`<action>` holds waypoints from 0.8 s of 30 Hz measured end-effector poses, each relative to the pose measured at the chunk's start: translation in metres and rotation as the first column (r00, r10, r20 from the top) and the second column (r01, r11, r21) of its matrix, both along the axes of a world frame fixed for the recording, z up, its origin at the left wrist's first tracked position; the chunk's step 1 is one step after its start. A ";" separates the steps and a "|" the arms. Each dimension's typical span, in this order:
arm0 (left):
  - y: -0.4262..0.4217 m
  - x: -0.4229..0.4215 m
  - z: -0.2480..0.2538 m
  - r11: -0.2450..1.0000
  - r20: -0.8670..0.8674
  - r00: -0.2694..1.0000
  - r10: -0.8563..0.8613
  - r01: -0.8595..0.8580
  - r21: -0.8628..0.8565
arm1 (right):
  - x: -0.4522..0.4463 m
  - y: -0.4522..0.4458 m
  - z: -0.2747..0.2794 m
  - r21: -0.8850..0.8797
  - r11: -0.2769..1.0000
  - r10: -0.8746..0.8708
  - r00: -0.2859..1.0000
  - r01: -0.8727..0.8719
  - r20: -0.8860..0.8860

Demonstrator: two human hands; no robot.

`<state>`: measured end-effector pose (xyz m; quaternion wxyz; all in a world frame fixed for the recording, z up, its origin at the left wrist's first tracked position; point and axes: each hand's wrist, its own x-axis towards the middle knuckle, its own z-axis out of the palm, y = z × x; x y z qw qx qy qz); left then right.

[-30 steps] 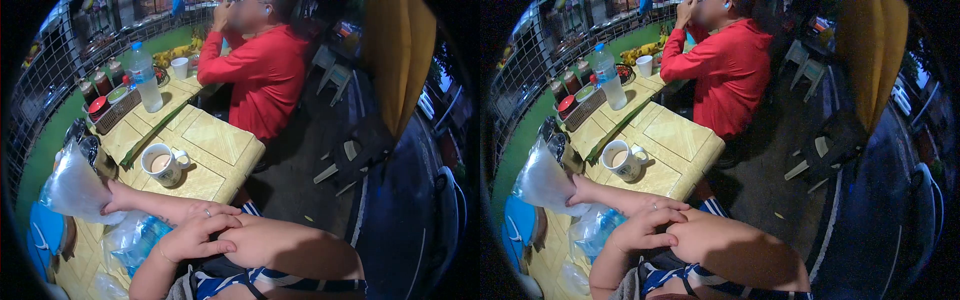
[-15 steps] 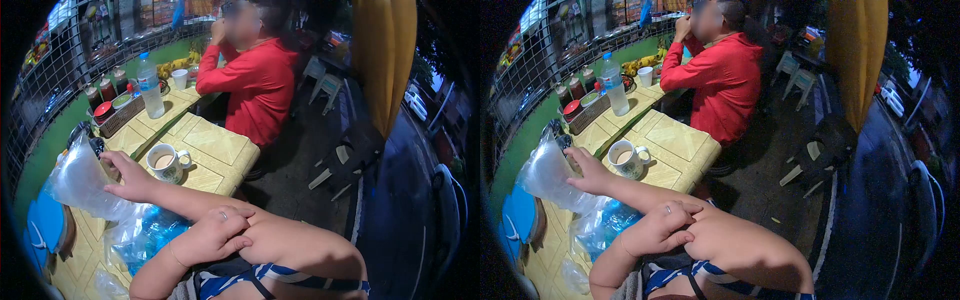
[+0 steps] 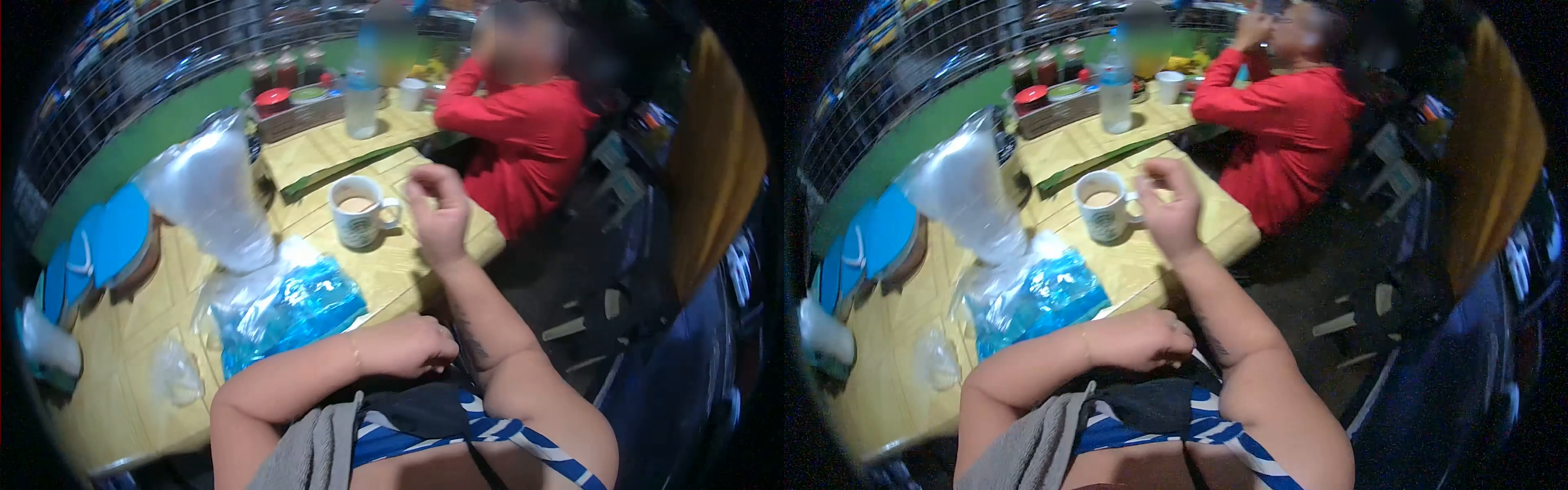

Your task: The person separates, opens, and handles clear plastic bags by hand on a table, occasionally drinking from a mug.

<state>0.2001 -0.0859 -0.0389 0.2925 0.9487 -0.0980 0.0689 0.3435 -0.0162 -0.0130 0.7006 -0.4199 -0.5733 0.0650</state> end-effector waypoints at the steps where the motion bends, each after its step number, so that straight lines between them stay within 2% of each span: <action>1: 0.004 0.001 -0.006 0.999 -0.060 0.998 0.011 -0.008 0.035 | 0.011 0.008 -0.010 -0.004 1.000 0.029 0.993 -0.029 -0.111; 2: 0.005 0.001 -0.015 0.997 -0.104 0.994 0.042 -0.036 0.064 | 0.019 0.012 -0.018 -0.043 0.999 -0.007 0.995 0.002 -0.102; 4: 0.007 0.003 -0.028 0.990 -0.190 0.978 0.089 -0.066 0.123 | 0.018 0.006 -0.017 -0.191 0.975 -0.102 0.993 0.110 0.051; 5: 0.009 0.005 -0.033 0.976 -0.269 0.956 0.115 -0.058 0.211 | 0.016 0.009 -0.023 -0.253 0.965 -0.050 0.996 0.067 0.073; 8: 0.005 0.008 -0.052 0.928 -0.203 0.965 0.164 -0.081 0.365 | 0.013 0.020 -0.040 -0.454 0.890 0.094 0.989 -0.032 0.115; 10: 0.002 0.009 -0.056 0.926 -0.198 0.966 0.169 -0.087 0.367 | 0.009 0.027 -0.044 -0.602 0.795 0.182 0.976 -0.075 0.120; 14: 0.004 0.007 -0.048 0.928 -0.237 0.957 0.165 -0.070 0.366 | 0.009 0.036 -0.049 -0.667 0.738 0.180 0.982 -0.098 0.056; 18: 0.006 0.004 -0.051 0.939 -0.198 0.968 0.152 -0.078 0.335 | 0.005 0.033 -0.055 -0.694 0.631 0.238 0.938 -0.346 -0.251; 21: 0.008 0.004 -0.052 0.948 -0.182 0.973 0.139 -0.077 0.309 | -0.004 0.030 -0.066 -0.573 0.702 0.238 0.897 -0.424 -0.372; 24: 0.010 0.003 -0.052 0.951 -0.174 0.976 0.127 -0.070 0.302 | -0.006 0.026 -0.071 -0.497 0.711 0.276 0.847 -0.498 -0.454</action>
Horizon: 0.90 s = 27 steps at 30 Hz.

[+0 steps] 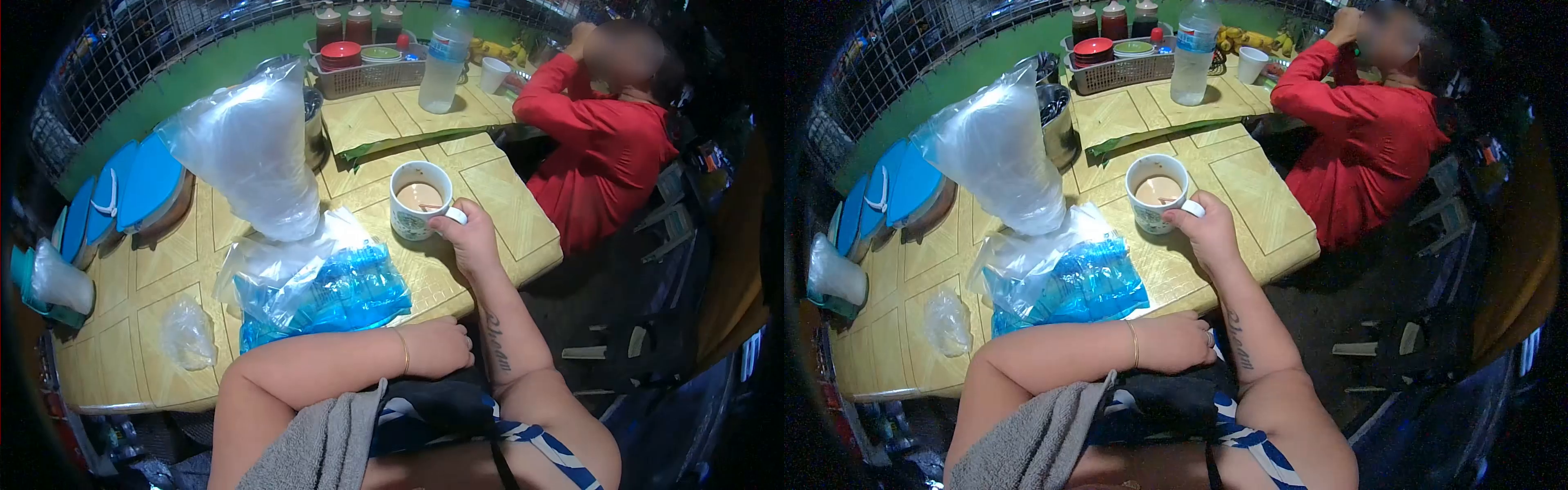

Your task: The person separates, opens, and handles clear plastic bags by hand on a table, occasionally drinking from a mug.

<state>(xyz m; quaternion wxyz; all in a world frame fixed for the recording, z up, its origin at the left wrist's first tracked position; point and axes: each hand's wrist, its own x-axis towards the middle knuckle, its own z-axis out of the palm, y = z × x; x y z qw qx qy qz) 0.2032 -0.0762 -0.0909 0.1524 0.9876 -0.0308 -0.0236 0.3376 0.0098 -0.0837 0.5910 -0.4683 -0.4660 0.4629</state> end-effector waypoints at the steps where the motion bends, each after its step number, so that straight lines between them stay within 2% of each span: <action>1: 0.001 0.000 -0.001 1.000 0.005 1.000 -0.004 0.005 -0.006 | -0.001 -0.003 0.001 0.004 1.000 0.005 1.000 -0.005 -0.011; 4: 0.002 -0.001 -0.003 1.000 0.038 0.999 -0.006 0.007 -0.020 | -0.001 -0.017 0.014 0.022 0.999 0.040 0.998 -0.040 -0.038; 8: 0.002 -0.001 -0.005 0.998 0.044 0.999 0.010 -0.007 -0.062 | -0.003 -0.043 0.064 0.063 0.983 0.171 0.985 -0.170 -0.012; 11: -0.004 0.008 -0.017 0.997 -0.058 0.998 0.035 -0.040 -0.069 | -0.004 -0.062 0.099 0.092 0.955 0.281 0.960 -0.281 0.009; 14: 0.008 -0.004 0.011 0.921 -0.096 0.981 0.168 -0.190 -0.340 | -0.007 -0.082 0.128 0.104 0.938 0.332 0.943 -0.330 -0.009; 17: 0.021 -0.017 0.025 0.815 -0.003 0.949 0.315 -0.272 -0.512 | -0.015 -0.100 0.153 0.150 0.930 0.343 0.939 -0.334 -0.032; 21: 0.015 -0.022 0.038 0.798 0.140 0.944 0.298 -0.166 -0.580 | -0.016 -0.107 0.161 0.392 0.837 0.365 0.923 -0.383 0.122; 25: -0.003 -0.022 0.055 0.831 0.194 0.968 0.157 -0.023 -0.556 | -0.005 -0.107 0.173 0.491 0.640 0.493 0.806 -0.590 0.327; 27: -0.008 -0.022 0.059 0.839 0.199 0.971 0.133 -0.004 -0.544 | -0.007 -0.111 0.175 0.529 0.619 0.470 0.813 -0.581 0.343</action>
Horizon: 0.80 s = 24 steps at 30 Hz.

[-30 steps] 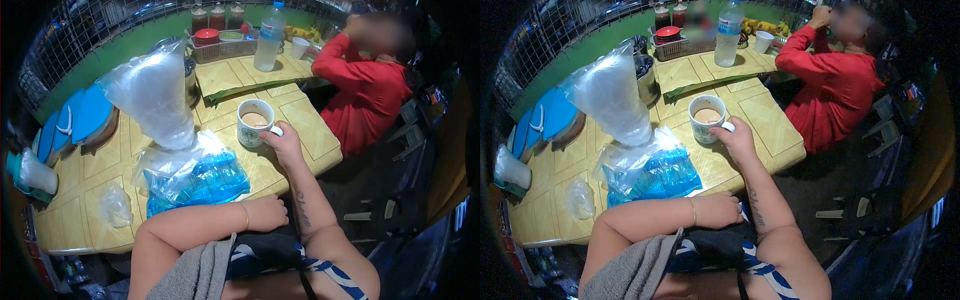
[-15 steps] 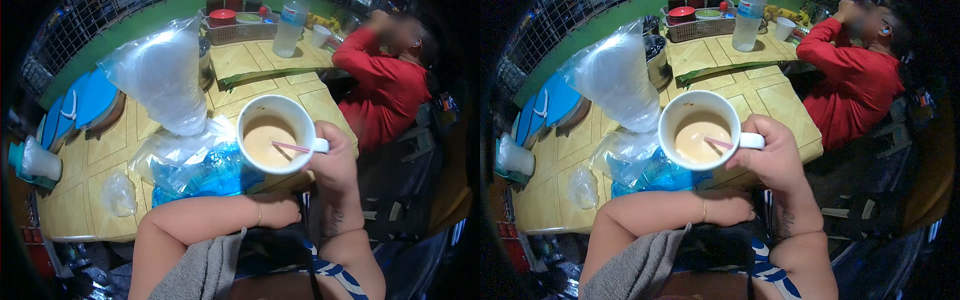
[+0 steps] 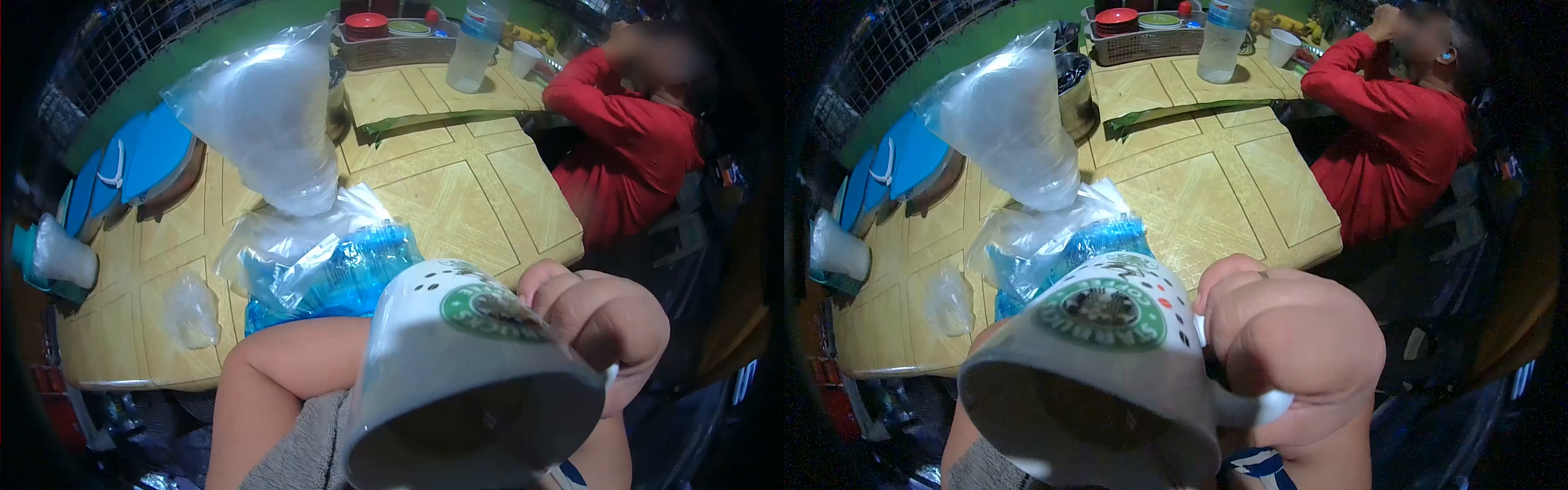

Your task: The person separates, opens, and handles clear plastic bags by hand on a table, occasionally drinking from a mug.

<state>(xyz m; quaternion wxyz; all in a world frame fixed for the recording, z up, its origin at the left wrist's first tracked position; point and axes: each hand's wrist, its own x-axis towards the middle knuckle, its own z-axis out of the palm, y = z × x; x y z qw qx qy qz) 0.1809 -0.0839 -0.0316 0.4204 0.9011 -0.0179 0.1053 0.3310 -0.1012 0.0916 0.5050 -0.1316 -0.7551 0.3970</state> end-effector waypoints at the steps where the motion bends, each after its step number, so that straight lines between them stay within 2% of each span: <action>1: -0.001 0.001 0.000 1.000 0.002 1.000 -0.016 0.016 0.007 | -0.001 -0.002 0.001 0.025 1.000 -0.004 1.000 0.004 -0.005; 4: -0.006 0.000 0.002 0.999 0.005 0.999 -0.035 0.035 0.019 | -0.018 -0.017 -0.002 0.022 0.984 -0.175 0.978 0.179 -0.116; 11: -0.016 0.010 0.006 0.995 0.040 0.994 -0.099 0.099 0.011 | -0.023 -0.027 0.001 0.134 0.945 -0.280 0.950 0.298 -0.138; 13: -0.020 0.012 0.010 0.991 0.055 0.990 -0.131 0.131 -0.004 | -0.010 -0.018 0.000 0.248 0.946 -0.191 0.977 0.210 -0.099; 16: -0.024 0.015 0.013 0.986 0.070 0.984 -0.164 0.166 -0.013 | 0.000 -0.015 0.008 0.247 0.965 -0.088 0.996 0.090 -0.021; 18: -0.024 0.017 0.011 0.987 0.072 0.984 -0.162 0.163 -0.009 | 0.008 -0.018 0.005 0.315 0.943 -0.113 0.994 0.106 0.004; 21: -0.016 0.014 0.007 0.992 0.051 0.990 -0.130 0.129 0.011 | 0.011 -0.028 -0.006 0.306 0.920 -0.233 0.970 0.243 -0.072; 23: -0.011 0.012 0.003 0.994 0.028 0.994 -0.104 0.103 0.037 | 0.017 -0.025 -0.006 0.365 0.908 -0.200 0.978 0.205 -0.052; 24: -0.008 0.011 0.000 0.995 0.012 0.996 -0.092 0.091 0.052 | 0.027 -0.013 -0.001 0.441 0.892 -0.117 0.993 0.097 0.018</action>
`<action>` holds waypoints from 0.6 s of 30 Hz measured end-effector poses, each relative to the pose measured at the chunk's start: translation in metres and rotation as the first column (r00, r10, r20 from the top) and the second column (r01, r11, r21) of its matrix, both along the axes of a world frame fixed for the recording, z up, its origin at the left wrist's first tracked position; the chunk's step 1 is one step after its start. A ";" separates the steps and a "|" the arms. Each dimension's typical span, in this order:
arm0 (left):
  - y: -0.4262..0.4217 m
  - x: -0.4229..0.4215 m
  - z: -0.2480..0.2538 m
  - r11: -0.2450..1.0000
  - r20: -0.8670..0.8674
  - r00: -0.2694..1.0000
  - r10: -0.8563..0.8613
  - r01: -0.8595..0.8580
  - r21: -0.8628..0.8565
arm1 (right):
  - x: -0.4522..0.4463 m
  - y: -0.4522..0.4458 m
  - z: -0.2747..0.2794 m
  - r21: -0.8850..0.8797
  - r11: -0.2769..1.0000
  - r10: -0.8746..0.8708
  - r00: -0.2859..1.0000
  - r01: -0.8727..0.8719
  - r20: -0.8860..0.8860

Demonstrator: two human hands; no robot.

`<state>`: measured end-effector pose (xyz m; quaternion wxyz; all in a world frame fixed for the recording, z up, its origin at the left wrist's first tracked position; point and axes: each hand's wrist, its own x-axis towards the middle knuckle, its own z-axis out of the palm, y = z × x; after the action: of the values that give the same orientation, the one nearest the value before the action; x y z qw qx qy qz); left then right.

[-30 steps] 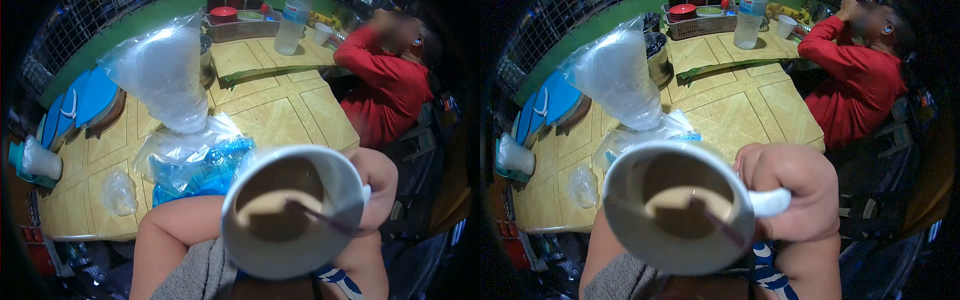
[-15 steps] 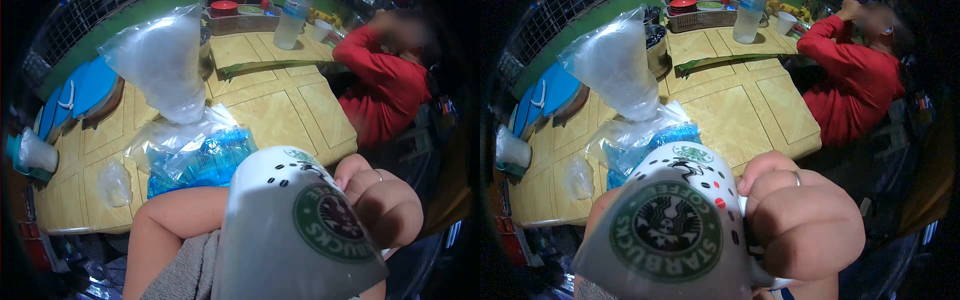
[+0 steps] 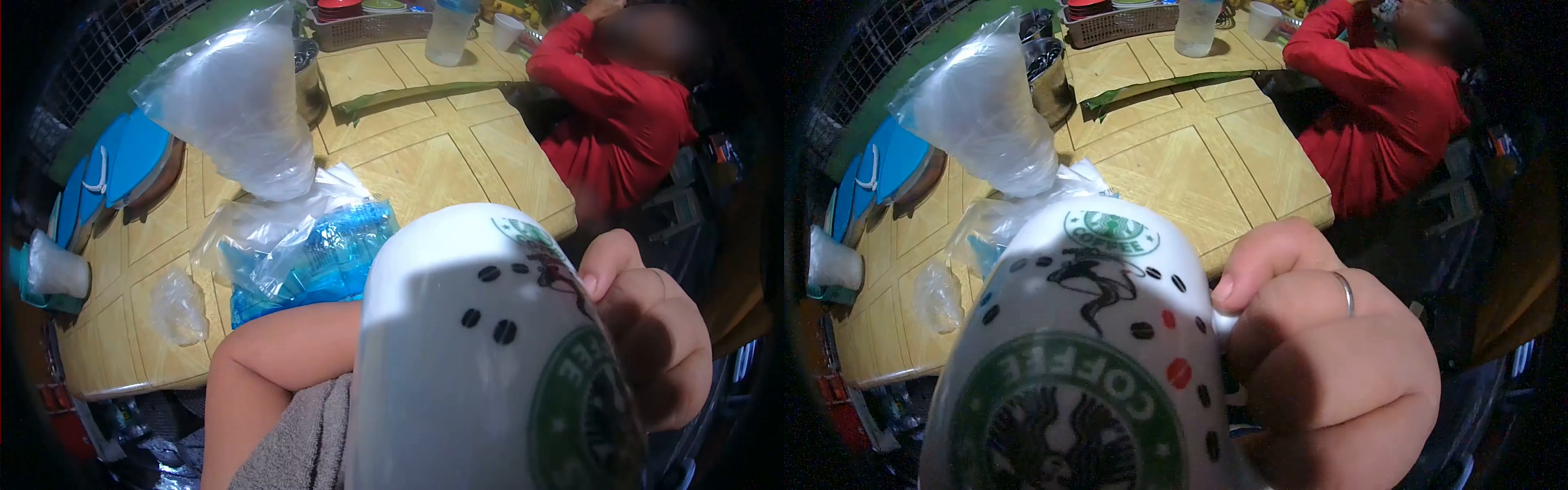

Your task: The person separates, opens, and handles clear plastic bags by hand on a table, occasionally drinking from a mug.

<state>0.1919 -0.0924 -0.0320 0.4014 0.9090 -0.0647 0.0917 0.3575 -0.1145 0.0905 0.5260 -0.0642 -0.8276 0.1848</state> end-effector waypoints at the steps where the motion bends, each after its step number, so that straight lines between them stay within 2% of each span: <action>1: 0.001 -0.001 -0.002 1.000 -0.014 1.000 0.008 -0.008 0.016 | 0.003 0.003 0.001 0.015 0.999 0.037 0.999 -0.037 0.027; 2: 0.002 -0.002 -0.004 0.999 -0.027 1.000 0.016 -0.015 0.033 | 0.006 0.005 0.002 0.027 0.997 0.073 0.996 -0.075 0.054; 6: 0.004 -0.003 -0.009 0.996 -0.053 0.998 0.040 -0.036 0.079 | -0.015 0.003 0.005 -0.145 0.988 0.038 0.997 -0.048 -0.070; 9: 0.005 -0.006 -0.011 0.995 -0.048 0.997 0.061 -0.057 0.087 | -0.033 -0.002 -0.001 -0.324 0.946 -0.102 0.967 0.021 -0.233; 12: 0.011 -0.008 -0.010 0.991 -0.013 0.994 0.109 -0.108 0.079 | -0.049 -0.008 -0.010 -0.517 0.853 -0.310 0.871 0.078 -0.381; 13: 0.011 -0.013 -0.011 0.988 0.018 0.990 0.138 -0.139 0.067 | -0.040 -0.002 -0.013 -0.542 0.840 -0.215 0.904 -0.022 -0.370; 15: 0.015 -0.013 -0.014 0.958 0.216 0.937 0.275 -0.286 0.017 | -0.022 0.010 -0.017 -0.608 0.769 -0.034 0.937 -0.197 -0.347; 17: 0.015 -0.011 -0.023 0.867 0.516 0.722 0.460 -0.490 -0.088 | -0.028 0.010 -0.010 -0.745 0.640 -0.130 0.930 -0.186 -0.344; 18: 0.015 -0.004 -0.030 0.825 0.588 0.634 0.502 -0.554 -0.108 | -0.026 0.012 -0.017 -0.792 0.600 -0.221 0.927 -0.115 -0.302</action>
<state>0.1884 -0.0779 -0.0624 0.2776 0.8277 0.0784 0.4813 0.3319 -0.1021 0.0737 0.5925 -0.2812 -0.5403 0.5272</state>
